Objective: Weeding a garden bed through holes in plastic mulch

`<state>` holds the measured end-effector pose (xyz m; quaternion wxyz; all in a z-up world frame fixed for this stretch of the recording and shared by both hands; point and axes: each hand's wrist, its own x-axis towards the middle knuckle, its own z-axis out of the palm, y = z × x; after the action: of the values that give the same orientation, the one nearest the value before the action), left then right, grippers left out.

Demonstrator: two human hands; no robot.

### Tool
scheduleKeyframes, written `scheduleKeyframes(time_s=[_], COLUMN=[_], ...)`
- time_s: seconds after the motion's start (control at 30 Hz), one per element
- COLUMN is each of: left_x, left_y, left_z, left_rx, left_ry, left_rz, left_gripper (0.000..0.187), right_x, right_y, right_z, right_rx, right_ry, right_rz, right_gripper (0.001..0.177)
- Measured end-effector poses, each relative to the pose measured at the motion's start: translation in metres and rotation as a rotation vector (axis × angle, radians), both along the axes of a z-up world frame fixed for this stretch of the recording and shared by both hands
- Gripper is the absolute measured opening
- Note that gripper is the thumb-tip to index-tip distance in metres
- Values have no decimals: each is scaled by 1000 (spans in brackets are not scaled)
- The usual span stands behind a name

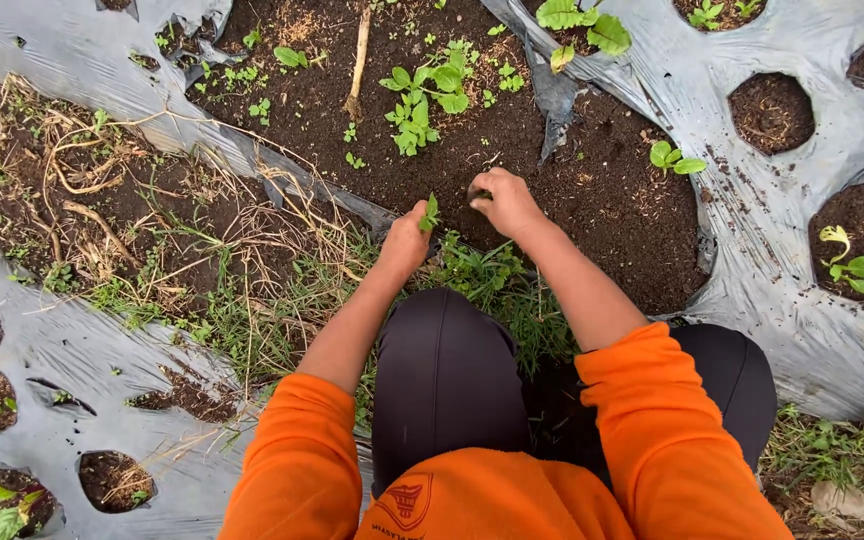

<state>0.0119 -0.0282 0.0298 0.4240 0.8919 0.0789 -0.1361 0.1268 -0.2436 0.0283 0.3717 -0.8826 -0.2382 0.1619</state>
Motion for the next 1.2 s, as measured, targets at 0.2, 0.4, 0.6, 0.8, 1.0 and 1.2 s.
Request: scheduleKeyframes(time_s=[0.2, 0.4, 0.6, 0.8, 1.0, 1.2], left_x=[22, 39, 21, 6, 26, 29], left_y=[-24, -54, -21, -23, -38, -45], left_z=[30, -49, -23, 7, 17, 17], left_rx=[185, 667, 273, 225, 248, 231], left_ry=[-65, -277, -119, -120, -190, -195], left_rz=[-129, -484, -334, -344, -297, -300], left_gripper=[43, 23, 16, 17, 11, 11], right_x=[-39, -100, -47, -76, -57, -109], right_y=[-76, -52, -107, -132, -172, -139], right_z=[25, 24, 82, 31, -18, -2], right_rx=[-254, -343, 360, -422, -230, -591], right_ry=[138, -54, 507, -135, 77, -126], right_rz=[-21, 121, -449, -222, -298, -75], right_gripper=[22, 29, 21, 46, 32, 33])
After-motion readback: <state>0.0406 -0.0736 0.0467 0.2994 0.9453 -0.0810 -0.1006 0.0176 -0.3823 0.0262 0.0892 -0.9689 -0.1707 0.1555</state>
